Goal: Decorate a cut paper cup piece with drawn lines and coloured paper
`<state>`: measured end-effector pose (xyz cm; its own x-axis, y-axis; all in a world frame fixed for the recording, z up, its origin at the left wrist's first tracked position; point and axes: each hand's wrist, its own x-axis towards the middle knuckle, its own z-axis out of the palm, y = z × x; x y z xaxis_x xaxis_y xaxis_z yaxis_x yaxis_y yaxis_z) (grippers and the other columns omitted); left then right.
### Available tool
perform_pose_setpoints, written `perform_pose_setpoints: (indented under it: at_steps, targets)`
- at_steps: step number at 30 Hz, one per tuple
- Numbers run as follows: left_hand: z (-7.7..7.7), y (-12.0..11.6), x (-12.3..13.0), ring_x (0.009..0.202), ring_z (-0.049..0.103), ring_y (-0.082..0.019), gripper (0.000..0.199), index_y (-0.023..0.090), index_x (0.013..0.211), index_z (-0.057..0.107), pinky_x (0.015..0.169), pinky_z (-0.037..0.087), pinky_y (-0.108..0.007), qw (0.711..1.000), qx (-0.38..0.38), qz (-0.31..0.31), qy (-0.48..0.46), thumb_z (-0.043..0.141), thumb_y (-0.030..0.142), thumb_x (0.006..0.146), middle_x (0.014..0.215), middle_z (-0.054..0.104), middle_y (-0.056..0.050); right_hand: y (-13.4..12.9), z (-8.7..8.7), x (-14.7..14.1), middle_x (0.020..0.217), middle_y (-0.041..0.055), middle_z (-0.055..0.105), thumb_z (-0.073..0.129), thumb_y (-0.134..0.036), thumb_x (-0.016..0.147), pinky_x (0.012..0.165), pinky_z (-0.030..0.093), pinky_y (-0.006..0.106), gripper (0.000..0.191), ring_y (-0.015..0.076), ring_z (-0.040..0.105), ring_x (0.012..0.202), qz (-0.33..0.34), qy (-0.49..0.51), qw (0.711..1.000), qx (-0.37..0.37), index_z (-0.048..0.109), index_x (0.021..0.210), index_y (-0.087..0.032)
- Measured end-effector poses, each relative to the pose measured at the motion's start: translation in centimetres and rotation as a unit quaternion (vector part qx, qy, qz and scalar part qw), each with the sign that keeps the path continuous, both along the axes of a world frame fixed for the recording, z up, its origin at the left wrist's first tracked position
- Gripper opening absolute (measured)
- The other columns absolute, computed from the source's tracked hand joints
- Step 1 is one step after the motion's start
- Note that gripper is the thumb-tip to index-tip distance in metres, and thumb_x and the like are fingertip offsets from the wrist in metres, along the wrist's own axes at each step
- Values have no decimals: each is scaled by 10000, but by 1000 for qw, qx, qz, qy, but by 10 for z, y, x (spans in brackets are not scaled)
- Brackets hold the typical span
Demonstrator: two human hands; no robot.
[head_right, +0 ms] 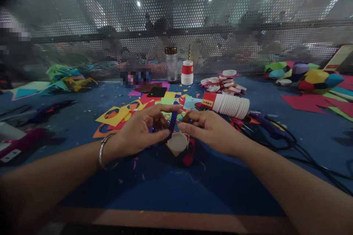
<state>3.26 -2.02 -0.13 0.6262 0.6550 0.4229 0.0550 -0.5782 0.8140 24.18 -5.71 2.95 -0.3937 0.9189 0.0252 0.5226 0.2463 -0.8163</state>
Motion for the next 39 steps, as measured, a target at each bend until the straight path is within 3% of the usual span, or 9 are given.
perform_pose_setpoints:
  at_steps: [6,15,18,21,23,26,33,36,39]
  targets:
    - [3,-2,-1,756,625,-106,545,202,1335,600,646,509,-232,1000,7,14,24,642,137,795,1127,692,-76,1,-2,2,632,-30,509,624,-627,833,537,315,275,438,121,427,562,1,-4,1000,-9,612,765,-194]
    - [3,1,0,769,621,-102,545,209,1313,616,683,519,-242,999,-9,29,16,635,125,774,1275,667,-86,3,-5,5,629,-31,470,597,-663,839,536,303,265,484,116,409,575,-2,-33,999,32,598,712,-195]
    - [9,6,-4,711,607,-101,583,194,1322,607,661,516,-248,997,-29,63,34,642,128,744,1153,707,-78,5,-3,8,609,-37,452,583,-663,850,526,287,267,484,110,382,547,-17,-40,998,46,602,712,-199]
    - [15,11,-11,609,590,-113,670,148,1376,563,571,463,-227,987,-58,86,125,642,118,711,766,706,-8,8,-4,12,596,-43,434,565,-670,860,526,273,273,494,106,354,532,-35,-51,995,75,620,716,-200]
    - [18,13,-15,541,576,-125,701,135,1393,548,492,409,-215,973,-78,74,205,639,127,697,624,662,27,10,-7,16,595,-43,420,558,-677,862,527,260,278,499,106,346,531,-44,-56,994,88,645,744,-200]
    - [20,12,-19,532,616,-147,700,118,1381,558,450,399,-211,955,-85,44,280,625,140,684,625,687,15,12,-11,19,617,-34,432,560,-685,857,534,258,284,501,112,360,543,-52,-62,993,87,664,785,-201]
    - [21,8,-20,501,670,-162,650,113,1362,554,439,424,-206,940,-98,-7,326,597,124,714,578,698,17,12,-11,18,637,-15,504,566,-675,852,556,309,293,482,132,424,573,-48,-81,993,75,668,837,-204]
    - [24,7,-20,468,644,-151,480,144,1220,642,445,424,-220,941,-79,11,330,574,129,745,581,682,26,10,-9,15,633,-12,521,579,-674,844,559,320,292,478,135,454,583,-51,-79,992,86,668,819,-205]
    - [25,6,-18,528,644,-148,325,173,1085,683,518,459,-250,936,-21,54,348,567,144,783,706,721,-8,9,-8,14,589,-22,486,564,-700,839,549,314,285,503,135,447,569,-56,-82,991,91,663,810,-207]
